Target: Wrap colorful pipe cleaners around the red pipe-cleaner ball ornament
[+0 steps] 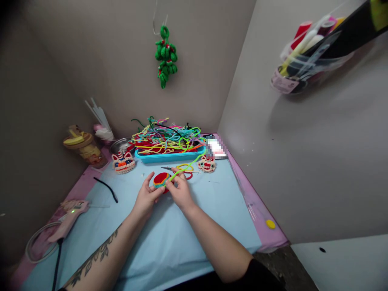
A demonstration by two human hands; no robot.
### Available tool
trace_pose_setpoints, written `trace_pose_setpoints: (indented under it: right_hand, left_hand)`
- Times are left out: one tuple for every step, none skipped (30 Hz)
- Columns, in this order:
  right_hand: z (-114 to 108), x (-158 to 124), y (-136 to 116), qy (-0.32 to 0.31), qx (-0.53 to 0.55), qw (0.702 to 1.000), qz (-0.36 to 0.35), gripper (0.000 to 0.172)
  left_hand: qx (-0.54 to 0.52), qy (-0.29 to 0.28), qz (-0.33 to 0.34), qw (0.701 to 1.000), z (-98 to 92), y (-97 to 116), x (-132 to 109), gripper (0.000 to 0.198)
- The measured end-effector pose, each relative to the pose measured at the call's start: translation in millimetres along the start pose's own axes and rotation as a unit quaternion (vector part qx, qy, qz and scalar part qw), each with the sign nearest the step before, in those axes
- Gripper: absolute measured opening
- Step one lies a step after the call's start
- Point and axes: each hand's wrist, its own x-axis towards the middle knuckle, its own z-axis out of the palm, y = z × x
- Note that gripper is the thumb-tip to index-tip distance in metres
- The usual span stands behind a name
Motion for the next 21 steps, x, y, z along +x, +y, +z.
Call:
trace_pose_setpoints:
  right_hand:
    - [0,0,2,-0.006,0.009,1.0,0.005,0.017]
    - [0,0,3,-0.01,0.019,1.0,0.012,0.018]
    - [-1,1,4,-0.011,0.028,0.999,0.017,0.019]
    - [-1,1,4,-0.008,0.036,0.999,0.021,0.02]
    - [-1,1,4,-0.003,0.04,0.999,0.023,0.02]
    - [-1,1,4,0.003,0.042,0.999,0.024,0.019]
    - [-2,1,3,0.009,0.045,0.999,0.025,0.019]
    - [-2,1,2,0.013,0.05,0.998,0.029,0.018]
    - [-3,1,2,0.016,0.059,0.998,0.033,0.018]
    - [-3,2,1,0.016,0.071,0.997,0.039,0.018]
    - [-3,2,1,0.016,0.086,0.995,0.046,0.019]
    - [-3,3,1,0.018,0.102,0.993,0.052,0.02]
    - [-3,3,1,0.022,0.116,0.991,0.058,0.021]
    - [-3,4,1,0.028,0.127,0.989,0.064,0.022]
    - [-3,5,1,0.033,0.134,0.988,0.069,0.023]
    - [-3,6,1,0.037,0.139,0.987,0.073,0.025]
    - [-3,6,1,0.038,0.142,0.986,0.078,0.026]
    - [-3,7,2,0.037,0.145,0.985,0.083,0.027]
    - [-3,7,2,0.037,0.15,0.984,0.085,0.028]
    - [-2,8,2,0.039,0.156,0.983,0.086,0.028]
    - [-3,8,3,0.043,0.163,0.982,0.083,0.028]
  left_hand:
    - [-0.001,-0.005,-0.001,1.0,0.0,0,0,0.104]
    - [-0.001,-0.009,-0.001,1.0,-0.1,0,0,0.104]
    - [0.0,-0.012,-0.001,1.0,-0.3,0,0,0.105]
    - [0.003,-0.012,0.0,1.0,-0.4,0,0,0.105]
    - [0.006,-0.011,0.001,1.0,-0.5,1,0,0.105]
    - [0.009,-0.008,0.002,1.0,-0.5,2,0,0.106]
    - [0.012,-0.005,0.003,1.0,-0.4,3,0,0.106]
    - [0.014,-0.004,0.003,1.0,-0.3,4,0,0.107]
    - [0.016,-0.005,0.002,1.0,-0.1,5,0,0.108]
    - [0.017,-0.006,0.001,1.0,0.2,6,-1,0.108]
    - [0.019,-0.006,0.0,1.0,0.5,7,-1,0.108]
    - [0.02,-0.006,0.0,1.0,0.7,8,-1,0.108]
    - [0.021,-0.005,0.001,1.0,1.0,8,-2,0.107]
    - [0.022,-0.004,0.001,1.0,1.2,9,-2,0.107]
    - [0.023,-0.003,0.001,1.0,1.4,10,-2,0.107]
    - [0.023,-0.004,-0.001,1.0,1.5,10,-3,0.107]
    - [0.022,-0.007,-0.003,1.0,1.5,10,-3,0.107]
    - [0.021,-0.011,-0.006,1.0,1.5,11,-3,0.107]
    - [0.02,-0.014,-0.007,1.0,1.4,11,-3,0.107]
    - [0.02,-0.017,-0.008,1.0,1.2,11,-3,0.106]
    - [0.021,-0.02,-0.008,1.0,0.9,10,-3,0.106]
